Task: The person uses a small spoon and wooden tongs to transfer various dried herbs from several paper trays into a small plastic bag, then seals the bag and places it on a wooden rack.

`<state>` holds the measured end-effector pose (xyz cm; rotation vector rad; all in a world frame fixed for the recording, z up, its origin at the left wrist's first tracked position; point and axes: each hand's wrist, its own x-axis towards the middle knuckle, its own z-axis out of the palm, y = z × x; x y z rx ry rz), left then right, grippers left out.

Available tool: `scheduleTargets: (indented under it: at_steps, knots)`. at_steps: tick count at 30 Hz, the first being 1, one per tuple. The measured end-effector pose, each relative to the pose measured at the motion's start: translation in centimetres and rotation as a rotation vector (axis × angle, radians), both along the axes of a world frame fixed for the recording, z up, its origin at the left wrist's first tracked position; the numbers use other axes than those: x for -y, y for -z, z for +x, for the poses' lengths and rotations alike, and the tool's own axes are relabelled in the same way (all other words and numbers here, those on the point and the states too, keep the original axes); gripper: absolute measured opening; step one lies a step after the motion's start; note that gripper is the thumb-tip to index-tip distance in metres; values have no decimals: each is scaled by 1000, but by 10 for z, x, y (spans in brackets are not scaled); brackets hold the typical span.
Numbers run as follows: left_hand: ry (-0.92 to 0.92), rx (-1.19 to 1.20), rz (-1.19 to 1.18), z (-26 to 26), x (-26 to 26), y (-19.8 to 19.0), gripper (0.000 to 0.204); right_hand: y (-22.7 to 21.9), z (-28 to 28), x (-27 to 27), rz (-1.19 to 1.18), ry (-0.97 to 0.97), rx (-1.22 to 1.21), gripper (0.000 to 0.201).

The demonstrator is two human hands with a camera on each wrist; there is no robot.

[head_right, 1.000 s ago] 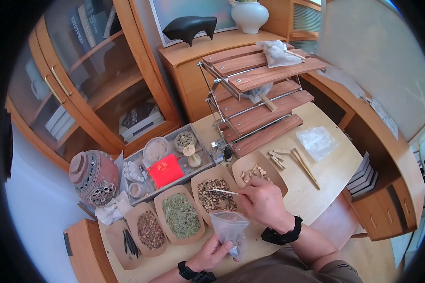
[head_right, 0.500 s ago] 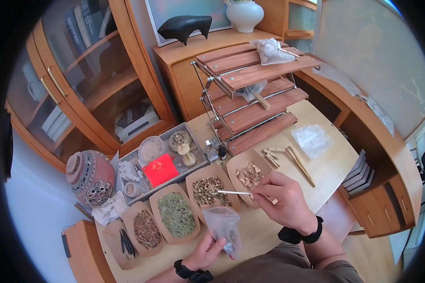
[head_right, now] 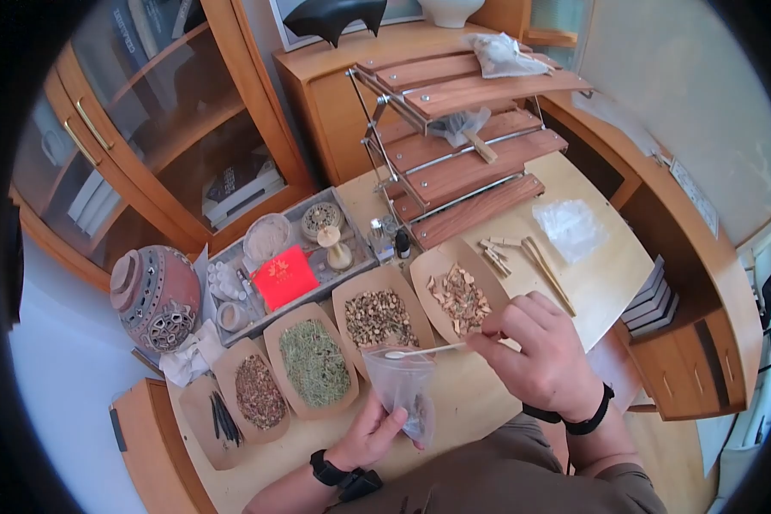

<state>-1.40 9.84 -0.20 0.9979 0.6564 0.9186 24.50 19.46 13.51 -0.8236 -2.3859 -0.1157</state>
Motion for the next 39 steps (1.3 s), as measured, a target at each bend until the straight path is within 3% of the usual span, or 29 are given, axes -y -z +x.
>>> scheduleTargets:
  at_steps: [13, 24, 31, 36, 39]
  knots:
    - [42, 17, 6, -3, 1, 11, 54, 16, -1, -12, -123, 195, -209, 16]
    - [87, -77, 28, -1, 3, 10, 47, 41, -26, -9, -280, 180, 143, 5]
    - [77, -70, 48, 1, 2, 6, 46, 85, -58, -21, -307, 178, -67, 6]
    - [151, -69, -17, -2, 3, 16, 44, 90, -64, -23, -359, 210, -164, 9]
    - [57, -14, -4, 2, 4, 11, 38, 90, -61, -22, -432, 233, -230, 9]
